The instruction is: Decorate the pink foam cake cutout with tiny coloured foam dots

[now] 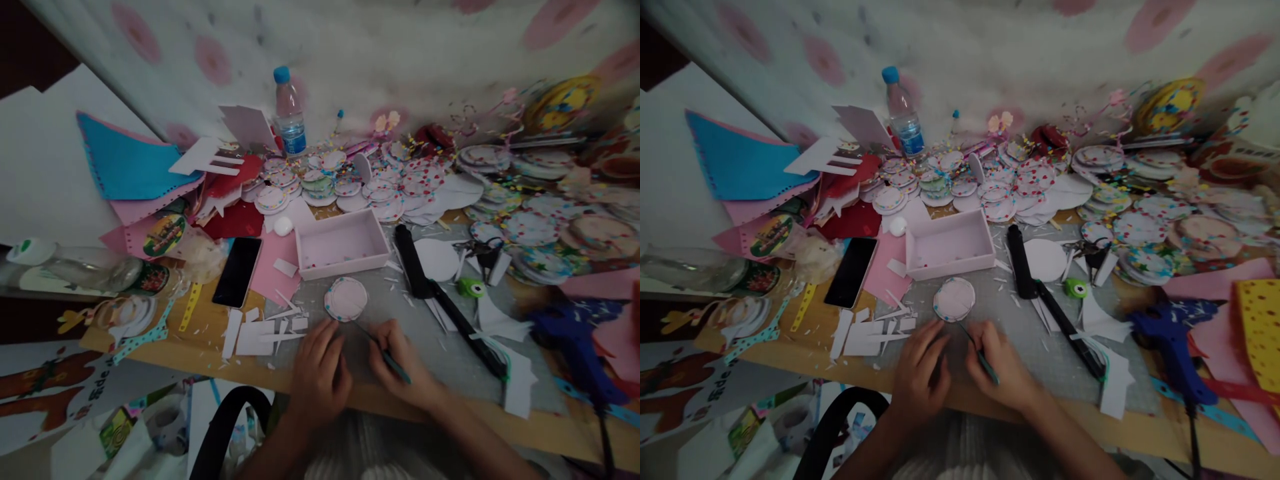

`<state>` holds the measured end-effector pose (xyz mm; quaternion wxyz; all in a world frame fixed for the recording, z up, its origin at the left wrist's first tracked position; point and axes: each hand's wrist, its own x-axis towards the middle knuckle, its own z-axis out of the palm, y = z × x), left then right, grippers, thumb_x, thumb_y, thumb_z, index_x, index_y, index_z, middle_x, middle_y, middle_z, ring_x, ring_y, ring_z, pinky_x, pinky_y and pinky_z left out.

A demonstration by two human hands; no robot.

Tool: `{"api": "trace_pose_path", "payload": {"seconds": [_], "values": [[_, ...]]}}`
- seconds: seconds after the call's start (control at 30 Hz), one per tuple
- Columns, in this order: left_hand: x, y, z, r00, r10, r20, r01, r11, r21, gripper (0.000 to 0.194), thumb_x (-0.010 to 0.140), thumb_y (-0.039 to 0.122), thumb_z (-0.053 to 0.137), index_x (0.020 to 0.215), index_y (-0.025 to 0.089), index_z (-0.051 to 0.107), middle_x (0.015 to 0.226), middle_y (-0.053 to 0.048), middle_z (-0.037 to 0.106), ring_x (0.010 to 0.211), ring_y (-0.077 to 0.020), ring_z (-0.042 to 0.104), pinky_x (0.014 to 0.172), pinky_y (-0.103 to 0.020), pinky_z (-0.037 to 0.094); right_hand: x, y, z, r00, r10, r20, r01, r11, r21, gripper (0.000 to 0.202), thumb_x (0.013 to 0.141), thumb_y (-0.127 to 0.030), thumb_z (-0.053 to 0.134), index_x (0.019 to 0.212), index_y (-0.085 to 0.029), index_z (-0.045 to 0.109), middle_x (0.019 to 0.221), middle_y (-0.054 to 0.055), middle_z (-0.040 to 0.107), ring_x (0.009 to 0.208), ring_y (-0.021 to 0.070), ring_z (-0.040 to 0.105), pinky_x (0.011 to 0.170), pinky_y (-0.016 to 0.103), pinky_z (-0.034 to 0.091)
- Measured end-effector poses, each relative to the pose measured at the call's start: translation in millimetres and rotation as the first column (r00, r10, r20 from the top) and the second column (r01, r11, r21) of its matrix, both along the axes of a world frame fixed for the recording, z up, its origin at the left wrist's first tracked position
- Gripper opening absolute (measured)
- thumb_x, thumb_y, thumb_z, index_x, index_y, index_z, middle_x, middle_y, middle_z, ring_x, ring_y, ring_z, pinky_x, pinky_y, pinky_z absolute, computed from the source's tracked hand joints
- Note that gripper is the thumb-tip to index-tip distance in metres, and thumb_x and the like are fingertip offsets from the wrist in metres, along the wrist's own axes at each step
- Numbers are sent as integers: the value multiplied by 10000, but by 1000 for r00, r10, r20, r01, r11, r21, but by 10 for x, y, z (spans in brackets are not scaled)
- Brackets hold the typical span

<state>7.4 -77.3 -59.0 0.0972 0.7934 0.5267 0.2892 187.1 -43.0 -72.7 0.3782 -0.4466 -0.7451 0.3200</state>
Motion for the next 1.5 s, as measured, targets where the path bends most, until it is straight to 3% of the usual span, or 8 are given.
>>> {"api": "trace_pose_path", "payload": {"seconds": [0.37,0.6,0.83,1.03,1.3,1.5], "values": [[11,24,-52,1000,-12,-24,11,999,-42,372,777,73,480,1130,111,593,1298,-182,600,1259,-298,523,1000,-491,479,1,15,56,998,56,37,-56,998,-22,180,848,-96,430,844,-242,326,655,-44,482,517,105,476,469,224,359],[11,35,-39,1000,-11,-21,10,999,-52,373,785,80,473,1137,125,587,1301,-170,599,1249,-292,530,1002,-487,475,-13,27,99,984,84,156,-102,988,111,162,826,-77,398,872,-227,357,663,-29,510,543,116,512,498,215,403],[6,29,-44,999,-24,-44,21,998,-57,349,794,94,487,1131,113,578,1295,-180,596,1245,-299,521,994,-495,474,-55,33,100,979,81,188,-117,975,187,185,809,-67,406,825,-236,331,647,-34,489,534,115,466,499,221,360],[9,34,-45,999,-21,-36,19,998,-64,345,790,92,492,1122,116,584,1291,-180,599,1250,-299,518,1002,-493,467,-59,29,118,974,76,213,-126,965,232,189,802,-59,410,821,-233,338,643,-32,489,541,118,462,506,228,348],[15,41,-48,1000,-15,-25,14,999,-42,339,790,79,484,1112,116,580,1283,-176,602,1239,-301,524,986,-500,472,-47,10,81,983,-22,183,-32,958,285,179,829,-72,406,859,-230,327,636,-37,471,517,118,450,497,232,344],[17,45,-43,999,-14,-35,13,999,-39,343,790,75,488,1119,117,575,1284,-170,604,1235,-294,528,993,-491,470,-58,21,90,979,33,201,-87,960,265,164,817,-68,408,849,-220,354,636,-31,489,514,108,476,491,216,361]]}}
